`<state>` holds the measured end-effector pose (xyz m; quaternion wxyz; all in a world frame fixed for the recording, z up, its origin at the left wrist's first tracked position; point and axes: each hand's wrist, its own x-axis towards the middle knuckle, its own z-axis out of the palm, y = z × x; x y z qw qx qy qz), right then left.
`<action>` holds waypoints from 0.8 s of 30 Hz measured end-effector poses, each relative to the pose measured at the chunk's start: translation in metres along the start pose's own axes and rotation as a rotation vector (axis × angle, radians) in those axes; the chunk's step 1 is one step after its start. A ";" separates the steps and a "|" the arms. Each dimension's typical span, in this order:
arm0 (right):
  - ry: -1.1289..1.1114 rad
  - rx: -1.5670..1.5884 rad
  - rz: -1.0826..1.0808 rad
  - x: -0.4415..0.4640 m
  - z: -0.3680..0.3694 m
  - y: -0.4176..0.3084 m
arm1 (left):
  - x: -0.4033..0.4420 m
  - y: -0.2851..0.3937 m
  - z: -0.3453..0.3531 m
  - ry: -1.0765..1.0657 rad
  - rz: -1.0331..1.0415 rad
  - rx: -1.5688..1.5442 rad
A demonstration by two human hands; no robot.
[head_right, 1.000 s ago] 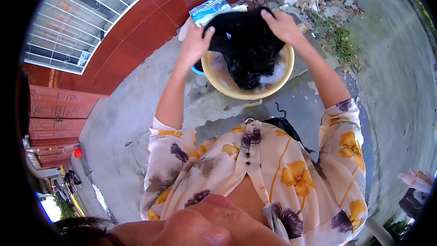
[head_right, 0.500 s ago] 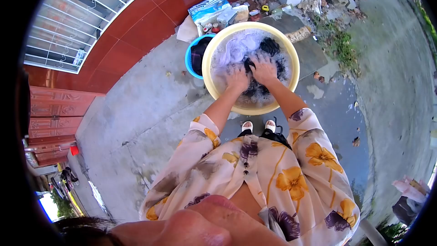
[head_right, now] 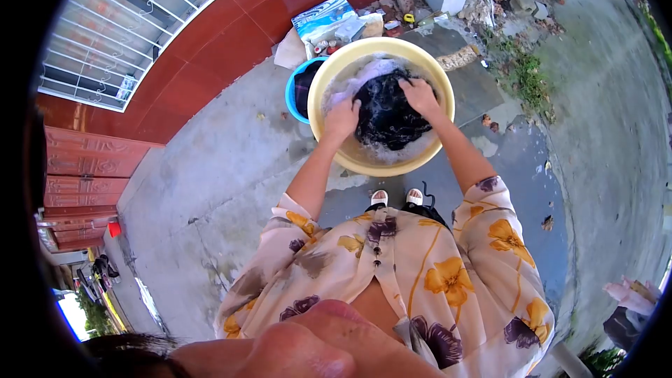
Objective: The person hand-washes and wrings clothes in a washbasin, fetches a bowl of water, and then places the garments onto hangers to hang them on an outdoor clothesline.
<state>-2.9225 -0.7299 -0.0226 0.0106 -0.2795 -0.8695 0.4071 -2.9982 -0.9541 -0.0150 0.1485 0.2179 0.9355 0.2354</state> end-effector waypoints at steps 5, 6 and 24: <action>0.051 0.560 -0.088 -0.045 -0.062 -0.025 | 0.019 0.007 -0.029 0.225 0.012 -0.832; 0.019 0.527 -0.103 -0.051 -0.067 -0.031 | 0.031 0.008 -0.026 0.366 0.126 -0.834; 0.328 0.024 -0.328 -0.013 -0.084 -0.022 | -0.012 0.014 -0.047 0.117 0.281 0.144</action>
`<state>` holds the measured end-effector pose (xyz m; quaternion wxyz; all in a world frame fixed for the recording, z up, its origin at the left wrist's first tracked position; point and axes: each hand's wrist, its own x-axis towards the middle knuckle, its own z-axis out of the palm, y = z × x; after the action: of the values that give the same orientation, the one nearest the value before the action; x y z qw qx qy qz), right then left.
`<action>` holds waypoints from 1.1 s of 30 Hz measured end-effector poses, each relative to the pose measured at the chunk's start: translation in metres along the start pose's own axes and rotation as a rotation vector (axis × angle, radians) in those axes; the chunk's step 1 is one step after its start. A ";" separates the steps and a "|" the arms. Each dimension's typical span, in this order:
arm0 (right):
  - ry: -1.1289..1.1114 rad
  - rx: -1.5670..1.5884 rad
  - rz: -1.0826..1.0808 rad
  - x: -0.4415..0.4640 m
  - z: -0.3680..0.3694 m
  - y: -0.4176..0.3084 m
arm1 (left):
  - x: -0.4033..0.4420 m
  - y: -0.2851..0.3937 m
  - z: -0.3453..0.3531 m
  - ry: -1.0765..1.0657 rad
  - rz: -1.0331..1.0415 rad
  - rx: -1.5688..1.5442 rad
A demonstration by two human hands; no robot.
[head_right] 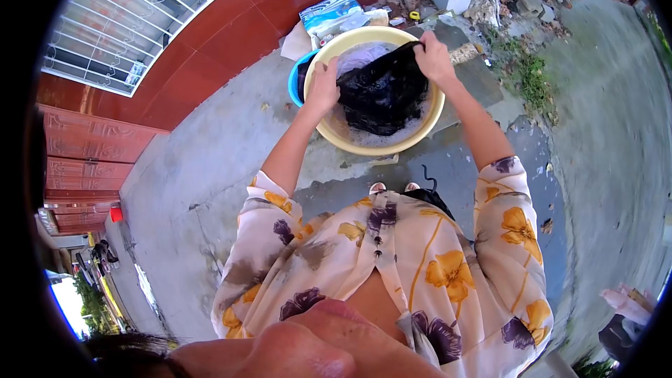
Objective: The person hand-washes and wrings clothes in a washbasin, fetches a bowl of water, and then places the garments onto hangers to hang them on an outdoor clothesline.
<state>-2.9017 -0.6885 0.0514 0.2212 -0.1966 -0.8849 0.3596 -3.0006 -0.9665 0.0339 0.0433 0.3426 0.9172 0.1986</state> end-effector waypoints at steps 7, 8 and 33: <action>0.152 0.161 -0.109 0.025 -0.032 -0.023 | -0.009 0.013 0.029 -0.043 -0.749 -1.498; 0.152 0.164 -0.113 0.023 -0.035 -0.022 | -0.008 0.012 0.033 -0.038 -0.748 -1.498; -0.366 0.810 0.478 0.030 -0.054 0.002 | -0.012 0.022 -0.015 0.436 -0.515 -1.511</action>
<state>-2.8973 -0.6421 0.0927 0.0325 -0.2261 -0.6288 0.7433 -2.9812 -0.9642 0.0553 0.1271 -0.0461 0.5741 0.8075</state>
